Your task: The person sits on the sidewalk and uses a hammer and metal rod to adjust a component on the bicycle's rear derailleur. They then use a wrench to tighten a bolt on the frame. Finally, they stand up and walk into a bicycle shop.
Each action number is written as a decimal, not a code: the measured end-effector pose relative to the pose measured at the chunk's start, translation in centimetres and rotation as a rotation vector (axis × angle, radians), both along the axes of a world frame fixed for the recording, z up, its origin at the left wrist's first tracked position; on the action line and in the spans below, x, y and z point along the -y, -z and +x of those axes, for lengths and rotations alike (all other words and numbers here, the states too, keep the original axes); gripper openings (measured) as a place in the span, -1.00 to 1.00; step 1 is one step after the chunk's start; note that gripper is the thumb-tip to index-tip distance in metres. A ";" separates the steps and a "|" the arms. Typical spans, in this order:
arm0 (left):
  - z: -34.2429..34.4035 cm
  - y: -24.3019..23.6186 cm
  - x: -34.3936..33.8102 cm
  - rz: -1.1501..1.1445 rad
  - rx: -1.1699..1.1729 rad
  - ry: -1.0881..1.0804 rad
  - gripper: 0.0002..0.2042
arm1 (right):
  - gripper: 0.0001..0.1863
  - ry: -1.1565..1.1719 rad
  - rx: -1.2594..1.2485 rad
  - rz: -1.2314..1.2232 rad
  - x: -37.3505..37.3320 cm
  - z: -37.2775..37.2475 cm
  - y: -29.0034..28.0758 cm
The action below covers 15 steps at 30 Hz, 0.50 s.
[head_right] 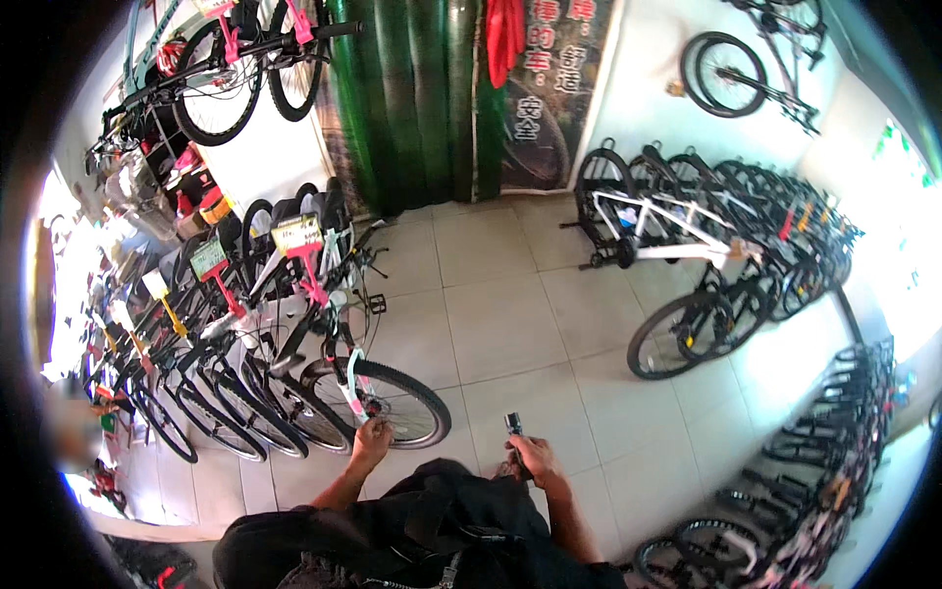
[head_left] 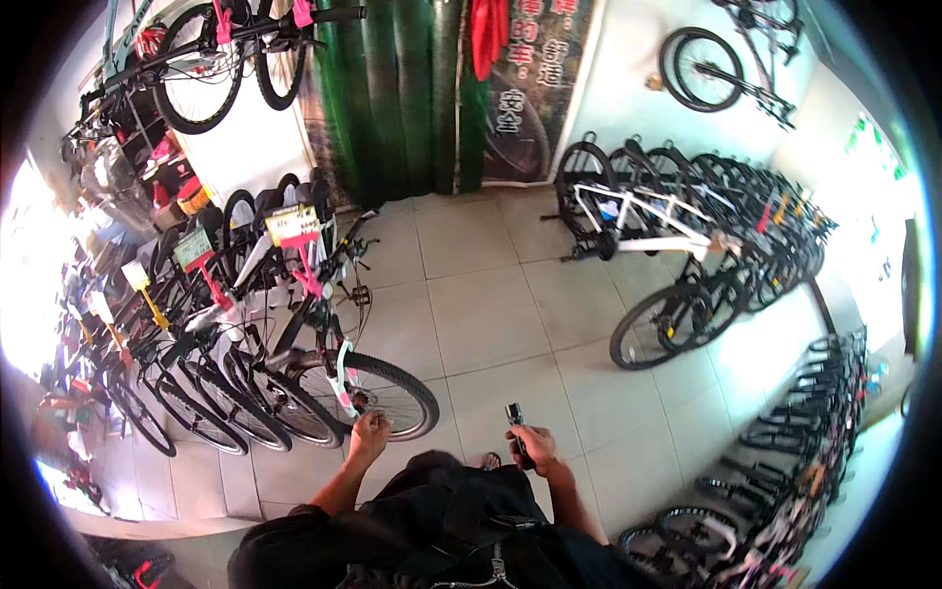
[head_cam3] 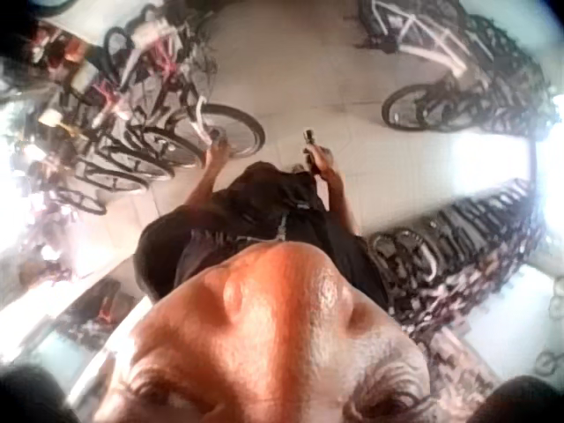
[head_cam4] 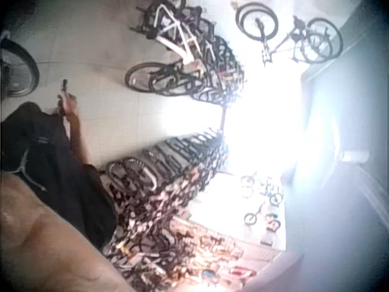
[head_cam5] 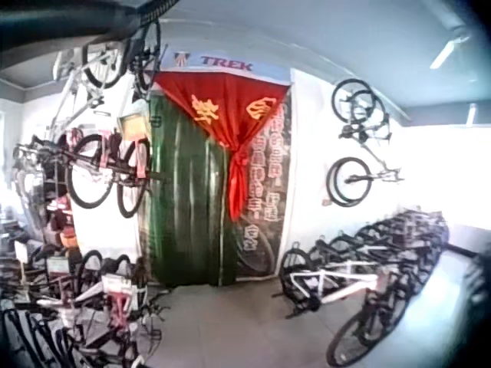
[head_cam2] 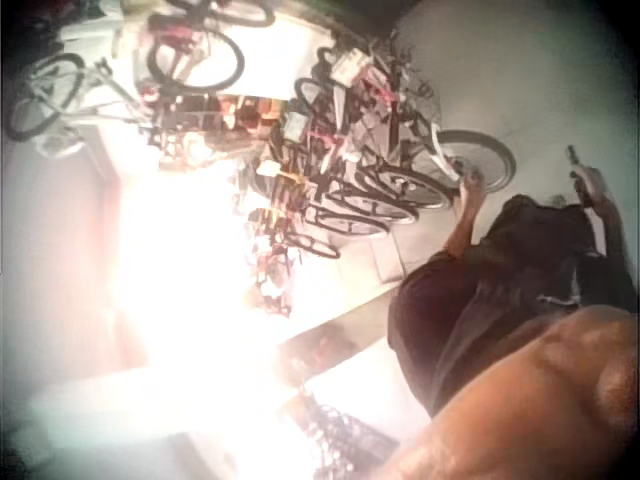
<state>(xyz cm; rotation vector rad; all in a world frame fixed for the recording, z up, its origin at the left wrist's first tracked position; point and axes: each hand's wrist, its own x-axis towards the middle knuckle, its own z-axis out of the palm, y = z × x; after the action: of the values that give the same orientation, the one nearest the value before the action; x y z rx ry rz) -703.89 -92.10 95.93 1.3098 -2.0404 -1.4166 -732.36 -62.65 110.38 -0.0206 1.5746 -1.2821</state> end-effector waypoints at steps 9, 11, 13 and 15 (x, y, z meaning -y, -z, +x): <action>-21.2 -3.2 8.4 -0.029 -0.155 -0.134 -0.68 | -0.60 -0.241 0.009 -0.019 21.9 -26.7 0.0; -27.3 -3.4 13.0 0.043 -0.122 -0.143 -0.67 | -0.60 -0.211 0.016 -0.010 26.4 -31.7 0.3; -32.9 -3.0 18.4 -0.019 -0.209 -0.139 -0.69 | -0.60 -0.173 0.043 -0.009 30.9 -36.1 0.1; -39.6 -7.1 24.4 -0.071 -0.163 -0.055 -0.68 | -0.60 -0.150 0.027 0.000 34.8 -41.1 0.0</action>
<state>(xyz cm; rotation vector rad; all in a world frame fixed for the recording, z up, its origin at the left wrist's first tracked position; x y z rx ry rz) -743.49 -116.47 103.01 1.1724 -1.9158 -1.3657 -773.43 -97.50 110.40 -0.1186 1.5206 -1.1600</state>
